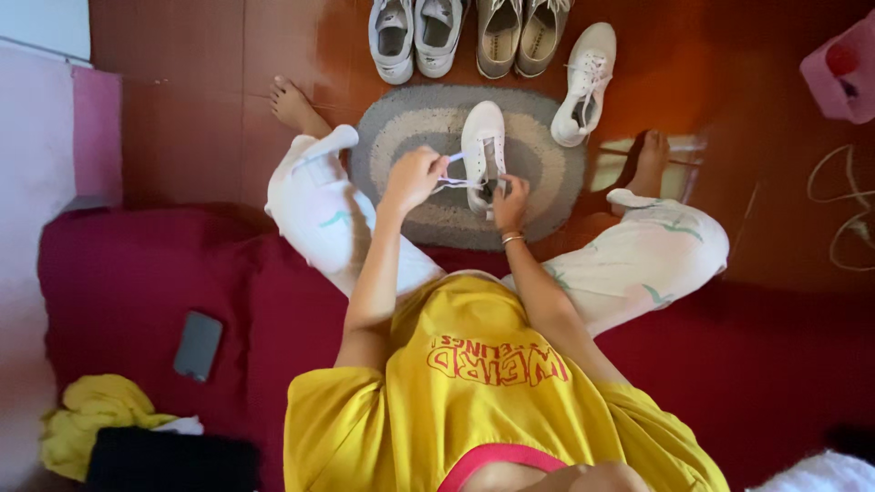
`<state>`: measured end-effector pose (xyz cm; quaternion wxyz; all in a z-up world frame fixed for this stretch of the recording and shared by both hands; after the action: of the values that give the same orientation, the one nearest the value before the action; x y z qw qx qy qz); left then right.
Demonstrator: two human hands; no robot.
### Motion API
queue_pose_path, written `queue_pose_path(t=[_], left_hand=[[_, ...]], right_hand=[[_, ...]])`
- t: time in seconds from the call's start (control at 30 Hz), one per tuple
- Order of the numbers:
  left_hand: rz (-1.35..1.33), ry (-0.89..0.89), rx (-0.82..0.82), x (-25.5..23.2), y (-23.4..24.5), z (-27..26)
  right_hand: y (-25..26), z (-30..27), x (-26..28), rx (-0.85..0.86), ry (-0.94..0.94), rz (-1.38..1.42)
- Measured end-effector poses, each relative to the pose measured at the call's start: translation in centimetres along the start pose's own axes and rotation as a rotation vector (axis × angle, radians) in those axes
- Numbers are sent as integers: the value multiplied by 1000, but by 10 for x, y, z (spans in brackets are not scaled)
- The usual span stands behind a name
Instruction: The person sits on the floor and laces a white sneaker. They thread the laces through the eyelets, pull them tight, and tie a knot.
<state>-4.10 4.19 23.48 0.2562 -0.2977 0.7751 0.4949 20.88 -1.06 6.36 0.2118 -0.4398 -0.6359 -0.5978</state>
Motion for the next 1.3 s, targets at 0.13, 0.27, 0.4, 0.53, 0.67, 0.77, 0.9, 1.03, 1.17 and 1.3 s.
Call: queue_pose_path(t=[0.13,0.27,0.4,0.53,0.67,0.77,0.9,1.03,1.17,1.3], left_hand=[[-233,-292,-171,-37,30,-14],[-688,-325,-182,-18,21,-6],[-1135,-158,-235,25,7,15],[-1276,-41,-453,65,22,15],[-1428,-20,-567,88,36,7],[-1514,68,-667,111,40,0],[-1601,128,-749,130,41,0],[-1633,156,-826,141,40,-10],[-1600,179,-904,144,43,-20],[-1570,218,-989,156,45,-31]], right_hand=[[-20,-10,24,143,215,-94],[-56,-43,58,342,652,-362],[-95,-55,53,580,732,-663],[-111,-41,52,581,698,-855],[-105,-34,50,647,632,-765],[-67,-26,85,467,736,-377],[1,9,112,273,543,-26],[74,46,144,51,426,-98],[130,67,181,3,481,123],[152,65,189,45,377,374]])
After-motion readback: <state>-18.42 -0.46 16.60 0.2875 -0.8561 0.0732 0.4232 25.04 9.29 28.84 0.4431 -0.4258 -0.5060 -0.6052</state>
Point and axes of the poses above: each hand's wrist, its own z-axis towards the middle knuckle, its own y-axis out of the back of the hand, x = y × z, the point moved 10 cm from there along z, towards the middle knuckle, and after that the axes turned 1 degree about -x, right-handed, at the moved point
